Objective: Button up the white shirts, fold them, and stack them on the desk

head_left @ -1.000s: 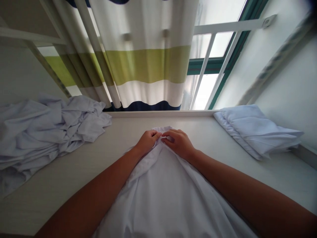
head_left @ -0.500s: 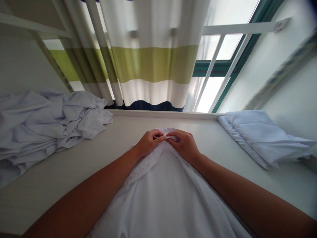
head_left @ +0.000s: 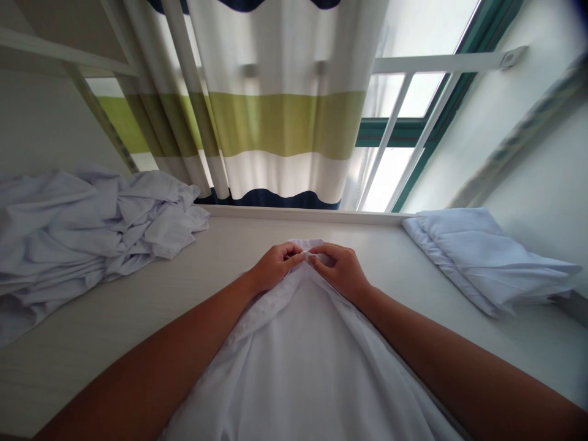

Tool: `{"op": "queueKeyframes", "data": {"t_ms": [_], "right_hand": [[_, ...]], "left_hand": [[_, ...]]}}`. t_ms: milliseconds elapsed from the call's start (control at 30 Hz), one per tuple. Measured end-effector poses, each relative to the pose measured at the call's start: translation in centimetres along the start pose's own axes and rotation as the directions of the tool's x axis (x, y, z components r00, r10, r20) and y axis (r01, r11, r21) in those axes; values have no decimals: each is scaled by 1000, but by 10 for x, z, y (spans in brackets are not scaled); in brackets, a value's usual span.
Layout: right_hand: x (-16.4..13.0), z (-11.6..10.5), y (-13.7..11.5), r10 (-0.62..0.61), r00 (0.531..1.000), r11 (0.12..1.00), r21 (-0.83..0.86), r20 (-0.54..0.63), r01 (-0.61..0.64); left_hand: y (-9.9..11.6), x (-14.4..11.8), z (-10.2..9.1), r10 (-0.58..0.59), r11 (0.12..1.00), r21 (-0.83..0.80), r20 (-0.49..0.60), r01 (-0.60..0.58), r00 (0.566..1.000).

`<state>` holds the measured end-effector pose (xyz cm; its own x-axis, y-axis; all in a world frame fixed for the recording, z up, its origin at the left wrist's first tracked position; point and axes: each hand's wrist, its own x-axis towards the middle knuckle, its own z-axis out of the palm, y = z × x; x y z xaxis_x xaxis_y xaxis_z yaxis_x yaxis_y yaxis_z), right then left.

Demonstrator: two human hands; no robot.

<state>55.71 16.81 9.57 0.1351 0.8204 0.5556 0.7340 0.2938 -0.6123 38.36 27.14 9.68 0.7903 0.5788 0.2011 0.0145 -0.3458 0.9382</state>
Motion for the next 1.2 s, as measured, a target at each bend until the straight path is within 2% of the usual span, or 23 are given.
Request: {"op": "queueKeyframes", "data": {"t_ms": [100,233,500,700,867,1033,1200], "right_hand": [[0,0,-3,5,1000,999,-51,-21,-6],[0,-1,-9,-39,999,979,-202,-15,35],[1,-8,-20,-179,967,869,-433,180,241],[0,-11,-30,-186,976,800,-559,111,216],[-2,-8,-29,-215,971,789,-567,104,236],[-2,-6,-22,-223,972,831,-507,75,230],[-2,-2,-15,-113,993,929,-351,32,117]], "left_hand": [[0,0,0,-1,1000,12,10,1,1000],[1,0,0,-6,1000,26,17,6,1000],[-4,1,-1,-18,1000,2,36,18,999],[-4,0,-1,-17,994,-106,33,20,999],[-1,-2,1,-38,983,-179,35,43,999],[-3,-3,4,-58,965,-254,38,66,998],[-6,-1,5,-25,989,-149,-30,20,999]]}}
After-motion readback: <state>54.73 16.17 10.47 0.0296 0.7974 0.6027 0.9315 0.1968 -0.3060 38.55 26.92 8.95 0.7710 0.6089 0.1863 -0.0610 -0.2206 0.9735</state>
